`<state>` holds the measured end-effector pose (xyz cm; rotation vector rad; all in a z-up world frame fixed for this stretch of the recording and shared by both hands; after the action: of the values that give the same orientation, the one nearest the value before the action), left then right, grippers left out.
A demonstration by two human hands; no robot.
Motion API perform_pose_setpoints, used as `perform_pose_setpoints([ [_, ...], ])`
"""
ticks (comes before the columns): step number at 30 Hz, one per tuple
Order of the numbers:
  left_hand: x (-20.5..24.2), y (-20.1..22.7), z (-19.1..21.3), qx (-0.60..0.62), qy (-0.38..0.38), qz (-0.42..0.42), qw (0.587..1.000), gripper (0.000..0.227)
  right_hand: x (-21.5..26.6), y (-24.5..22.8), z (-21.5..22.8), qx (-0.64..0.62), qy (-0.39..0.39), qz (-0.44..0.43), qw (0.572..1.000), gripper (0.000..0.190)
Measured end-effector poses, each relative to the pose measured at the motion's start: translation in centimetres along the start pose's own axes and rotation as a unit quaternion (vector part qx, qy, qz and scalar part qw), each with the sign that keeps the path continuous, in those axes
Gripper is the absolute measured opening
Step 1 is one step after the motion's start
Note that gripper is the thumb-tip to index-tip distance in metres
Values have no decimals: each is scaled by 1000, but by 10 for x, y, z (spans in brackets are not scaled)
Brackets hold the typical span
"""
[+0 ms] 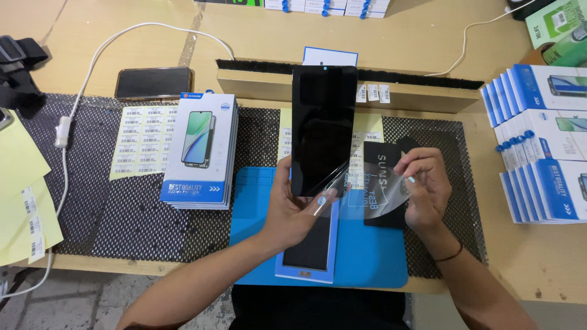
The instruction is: The person inspects a phone screen assembly, removes protective films, and places it into a branded box. They then stack multiple boxes, secure them with a rubber band, and apply labels to the packaging. The person repeats the process with another screen, removing films and preparing it for packaging.
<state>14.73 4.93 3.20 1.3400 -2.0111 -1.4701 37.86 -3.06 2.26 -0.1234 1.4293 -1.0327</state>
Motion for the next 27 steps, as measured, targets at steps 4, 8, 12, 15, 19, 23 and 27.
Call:
perform_pose_setpoints([
  [4, 1, -9, 3, 23, -10, -5, 1000, 63, 0, 1, 1, 9, 0, 0, 1000, 9],
  [8, 3, -15, 4, 26, -26, -14, 999, 63, 0, 4, 3, -6, -3, 7, 1000, 8],
  [12, 8, -34, 11, 35, -35, -21, 999, 63, 0, 1, 1, 0, 4, 4, 1000, 9],
  [15, 12, -44, 14, 38, -35, -16, 999, 62, 0, 1, 2, 4, 4, 3, 1000, 10],
  [19, 11, -43, 14, 45, -45, -13, 998, 62, -1, -1, 1, -3, 3, 14, 1000, 8],
  [23, 9, -43, 15, 45, -52, -11, 998, 59, -2, -2, -1, -7, 7, 32, 999, 10],
  [27, 9, -37, 13, 49, -38, 4, 998, 61, 7, 3, 3, 6, 4, 26, 1000, 13],
])
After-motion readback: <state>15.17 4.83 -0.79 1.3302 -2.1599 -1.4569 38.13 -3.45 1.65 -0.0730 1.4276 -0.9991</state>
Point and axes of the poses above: each hand's wrist, its own x-axis away from the middle knuckle, its own z-axis out of the back of the hand, y = z × x, the point moved 4 cm from there along -x, towards the middle knuckle, and after that the axes turned 6 degrees about z, right-handed, at the moved point
